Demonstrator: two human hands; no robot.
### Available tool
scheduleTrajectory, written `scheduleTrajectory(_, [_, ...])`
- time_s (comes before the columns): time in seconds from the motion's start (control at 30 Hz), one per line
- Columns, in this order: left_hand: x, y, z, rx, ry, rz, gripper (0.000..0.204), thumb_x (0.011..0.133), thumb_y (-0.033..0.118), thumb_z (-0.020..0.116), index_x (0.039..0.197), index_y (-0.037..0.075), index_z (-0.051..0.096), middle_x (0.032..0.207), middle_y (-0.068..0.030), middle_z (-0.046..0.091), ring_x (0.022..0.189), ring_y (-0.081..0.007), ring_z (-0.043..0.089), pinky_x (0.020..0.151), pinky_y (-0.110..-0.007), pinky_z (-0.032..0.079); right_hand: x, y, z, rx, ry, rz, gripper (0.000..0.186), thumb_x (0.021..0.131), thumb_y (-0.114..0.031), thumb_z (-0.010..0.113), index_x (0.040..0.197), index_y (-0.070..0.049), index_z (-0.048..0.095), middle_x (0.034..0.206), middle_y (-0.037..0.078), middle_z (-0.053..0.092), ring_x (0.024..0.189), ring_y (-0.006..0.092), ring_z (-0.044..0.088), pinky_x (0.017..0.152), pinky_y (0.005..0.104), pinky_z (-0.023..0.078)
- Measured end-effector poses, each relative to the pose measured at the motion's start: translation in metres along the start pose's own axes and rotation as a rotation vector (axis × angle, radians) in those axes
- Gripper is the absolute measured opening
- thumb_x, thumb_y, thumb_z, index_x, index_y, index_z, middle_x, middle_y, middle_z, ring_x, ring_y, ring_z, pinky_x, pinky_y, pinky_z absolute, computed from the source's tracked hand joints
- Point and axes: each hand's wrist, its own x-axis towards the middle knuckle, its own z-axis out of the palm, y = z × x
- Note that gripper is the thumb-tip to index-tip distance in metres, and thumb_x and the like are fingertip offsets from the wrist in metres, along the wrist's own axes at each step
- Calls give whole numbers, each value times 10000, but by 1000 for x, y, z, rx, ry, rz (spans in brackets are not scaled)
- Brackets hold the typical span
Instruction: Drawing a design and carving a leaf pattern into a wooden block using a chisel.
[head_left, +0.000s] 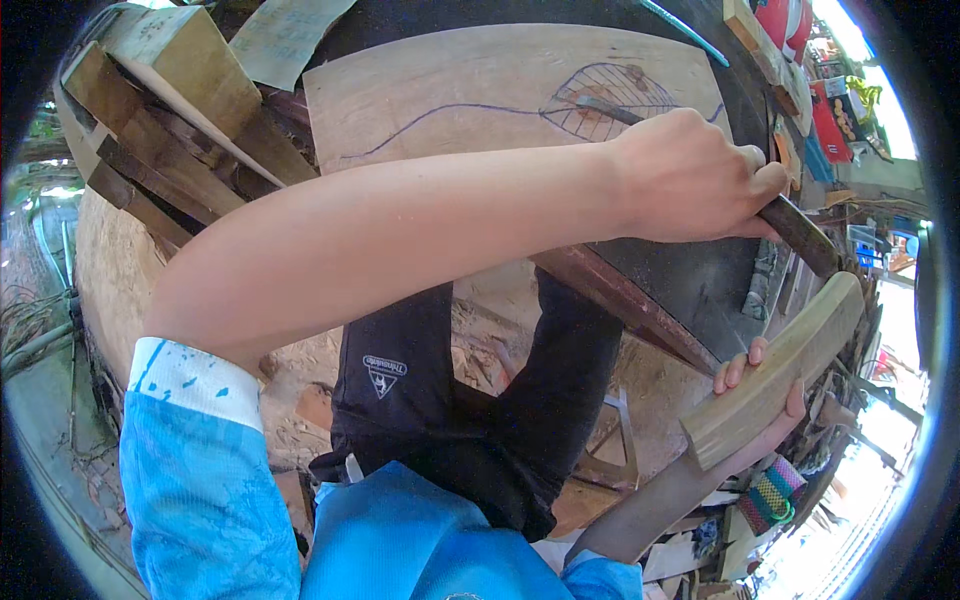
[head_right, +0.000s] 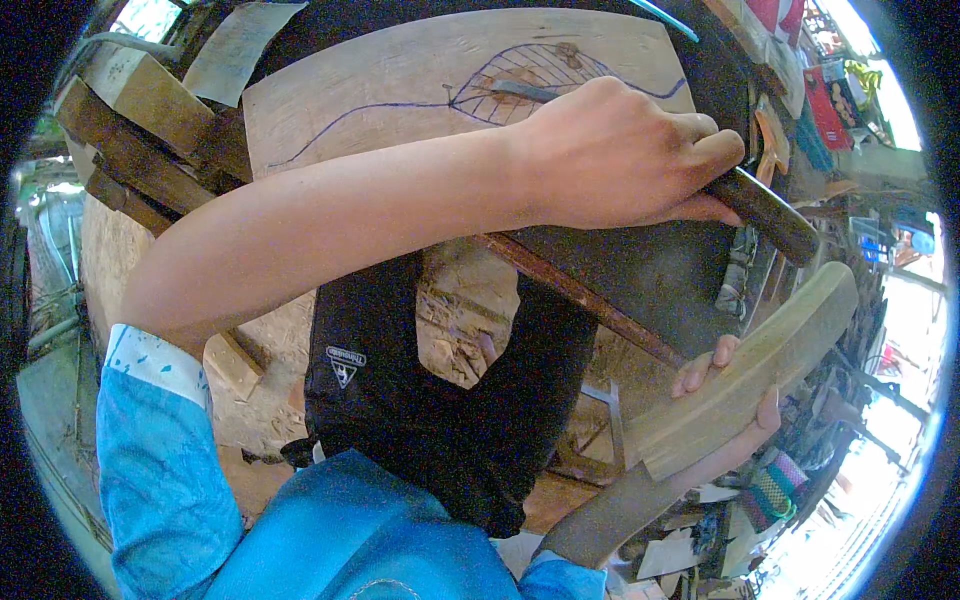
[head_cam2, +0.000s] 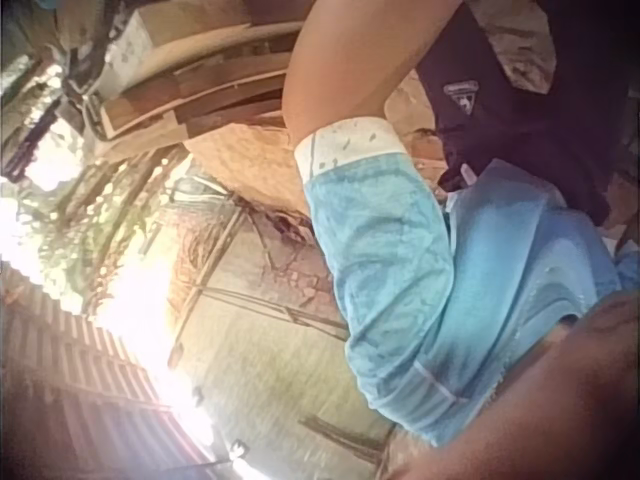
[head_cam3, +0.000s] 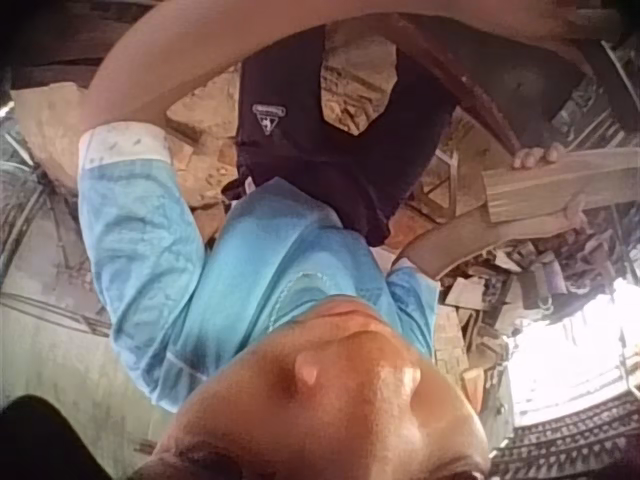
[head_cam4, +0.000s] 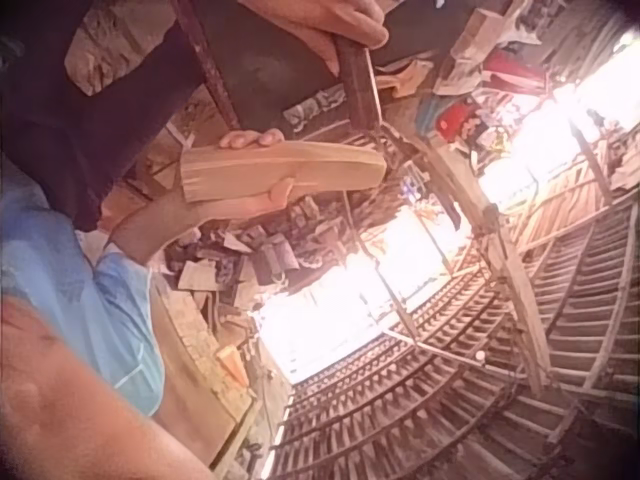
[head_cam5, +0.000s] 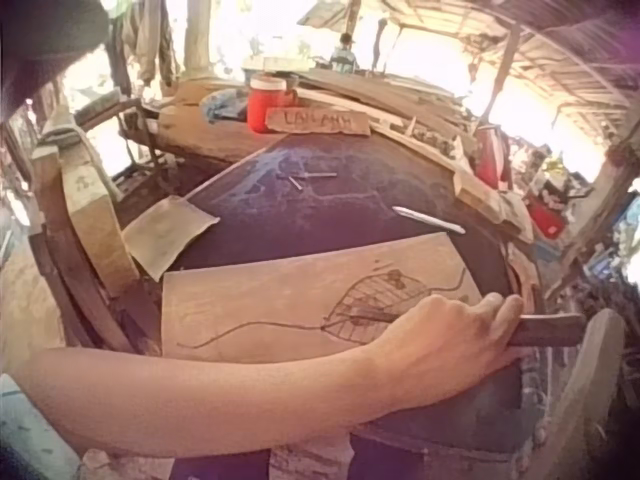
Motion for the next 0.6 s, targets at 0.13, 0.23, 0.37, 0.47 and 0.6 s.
scheduleTrajectory(0.13, [0,-1,0,-31,-17,-21,503,989,559,574,1023,57,555,862,-100,660,730,-347,720,566,-449,579,-1,3,4,-14,1,-34,651,1007,-460,491,1423,17,338,1053,189,494,751,263,568,598,376,530])
scheduleTrajectory(0.23, [0,-2,-1,-53,-6,1,516,990,568,566,1035,54,558,872,-109,665,748,-361,720,589,-456,588,-4,5,6,-30,32,-31,638,1014,-458,481,1422,12,343,1052,184,496,749,253,568,591,371,529])
scheduleTrajectory(0.37, [0,0,-3,-56,14,11,526,989,576,562,1042,53,556,900,-120,674,772,-370,723,607,-464,594,-5,5,5,-11,42,-27,627,1020,-460,472,1420,7,348,1053,182,496,746,251,569,591,371,531])
scheduleTrajectory(0.47, [1,1,-4,-54,-95,-37,524,991,576,556,1039,54,555,916,-120,676,771,-368,725,604,-467,594,-5,6,5,-20,19,-31,620,1025,-458,463,1434,-6,347,1055,182,496,744,251,570,600,372,535])
scheduleTrajectory(0.6, [0,2,-4,-73,-87,29,494,990,552,562,1083,67,544,922,-114,676,751,-362,727,586,-465,591,-6,9,7,3,24,0,617,1027,-455,461,1462,-34,341,1054,182,494,742,254,573,599,381,536])
